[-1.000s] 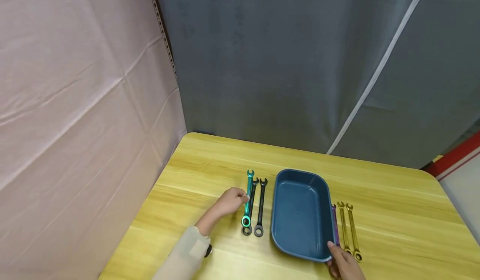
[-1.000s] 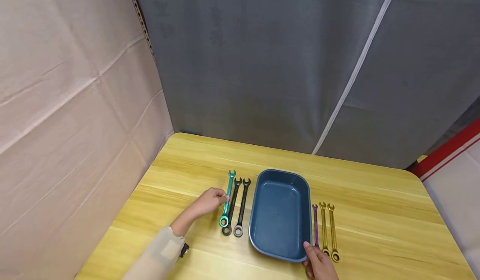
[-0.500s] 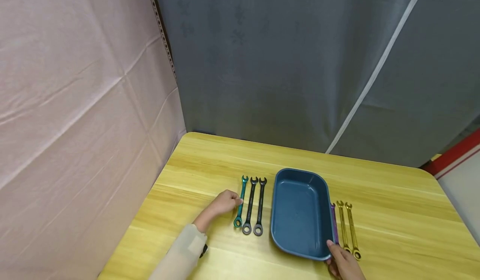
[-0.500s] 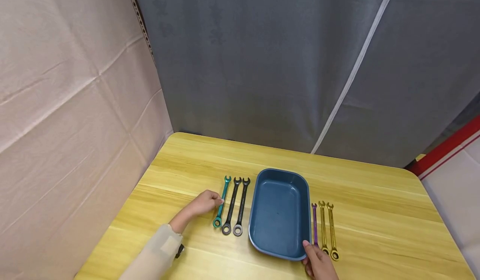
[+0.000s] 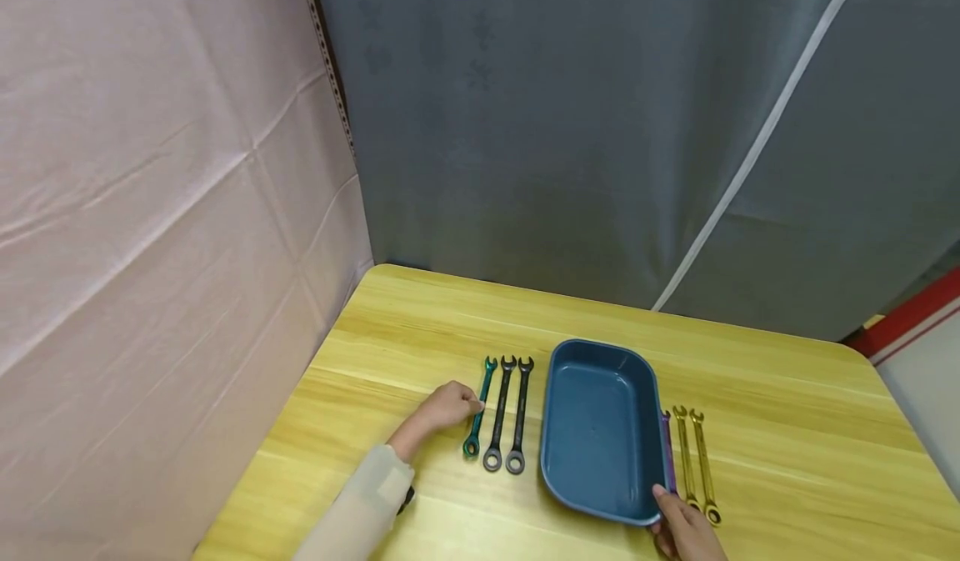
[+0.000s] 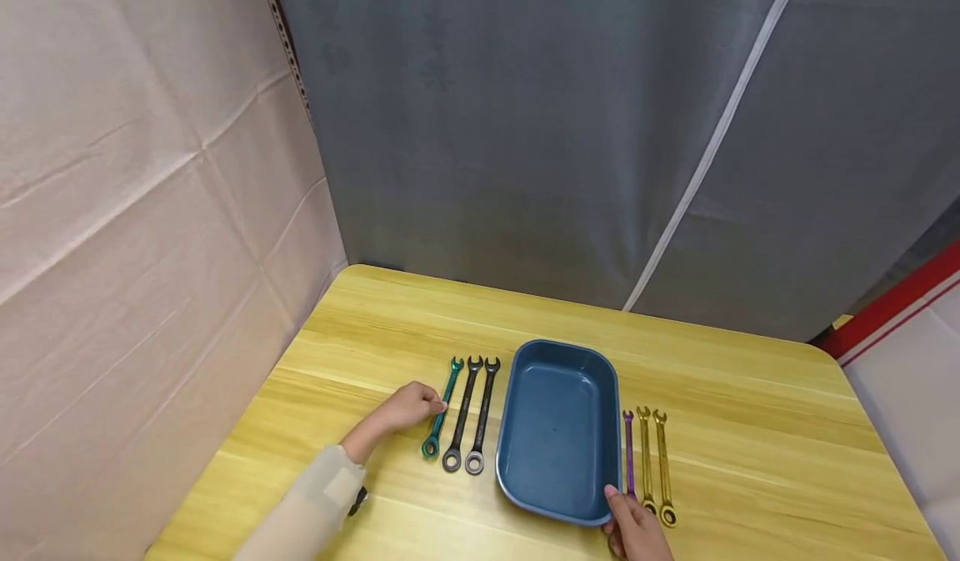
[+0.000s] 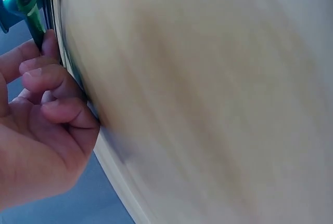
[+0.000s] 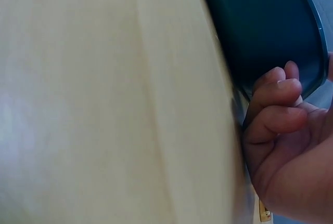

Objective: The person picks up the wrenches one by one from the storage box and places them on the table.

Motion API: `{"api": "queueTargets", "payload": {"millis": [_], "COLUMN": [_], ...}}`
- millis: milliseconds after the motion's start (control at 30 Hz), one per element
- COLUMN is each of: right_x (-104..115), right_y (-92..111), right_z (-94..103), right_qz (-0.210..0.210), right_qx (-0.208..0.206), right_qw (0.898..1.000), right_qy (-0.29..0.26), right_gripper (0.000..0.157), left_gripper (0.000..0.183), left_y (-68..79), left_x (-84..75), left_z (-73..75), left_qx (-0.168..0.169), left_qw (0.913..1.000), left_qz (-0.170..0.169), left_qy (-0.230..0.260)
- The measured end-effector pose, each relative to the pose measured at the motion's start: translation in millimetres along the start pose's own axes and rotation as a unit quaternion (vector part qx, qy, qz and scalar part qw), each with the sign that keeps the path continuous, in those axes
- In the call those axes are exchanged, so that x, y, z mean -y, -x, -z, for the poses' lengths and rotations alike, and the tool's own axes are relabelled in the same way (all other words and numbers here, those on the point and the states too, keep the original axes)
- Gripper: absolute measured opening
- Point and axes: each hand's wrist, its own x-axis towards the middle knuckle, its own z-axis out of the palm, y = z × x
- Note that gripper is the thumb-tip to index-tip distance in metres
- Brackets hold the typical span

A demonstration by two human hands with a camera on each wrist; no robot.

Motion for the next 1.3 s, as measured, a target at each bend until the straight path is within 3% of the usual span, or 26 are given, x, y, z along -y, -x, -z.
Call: {"api": "queueTargets", "payload": {"millis": [700, 1033, 1300], "right_x": [-3.2, -3.5, -4.1], "right_y": [0.5, -0.1, 1.9], "right_z": [-2.6, -3.0, -4.0], "right_qz": [0.011, 0.010, 0.033], "right_qx": [-0.015, -0.017, -0.015], "right_qw": [0.999, 0.999, 0.999], "right_qy": [-0.035, -0.031, -0.019], "right_gripper": [0.047, 0.047, 0.052], "left_gripper": [0.046, 0.048, 0.048], "left_y": [-0.1, 1.7, 5.8], "left_x": [-1.5, -4.6, -0.7], "left_z": [-0.9, -0.2, -0.8], "left_qx": [-0.016, -0.017, -0.015], "left_qw": [0.9962, 0.9962, 0.9993], "left_qz": [0.022, 0.031, 0.012], "left_qy": [-0.083, -0.079, -0.033]}}
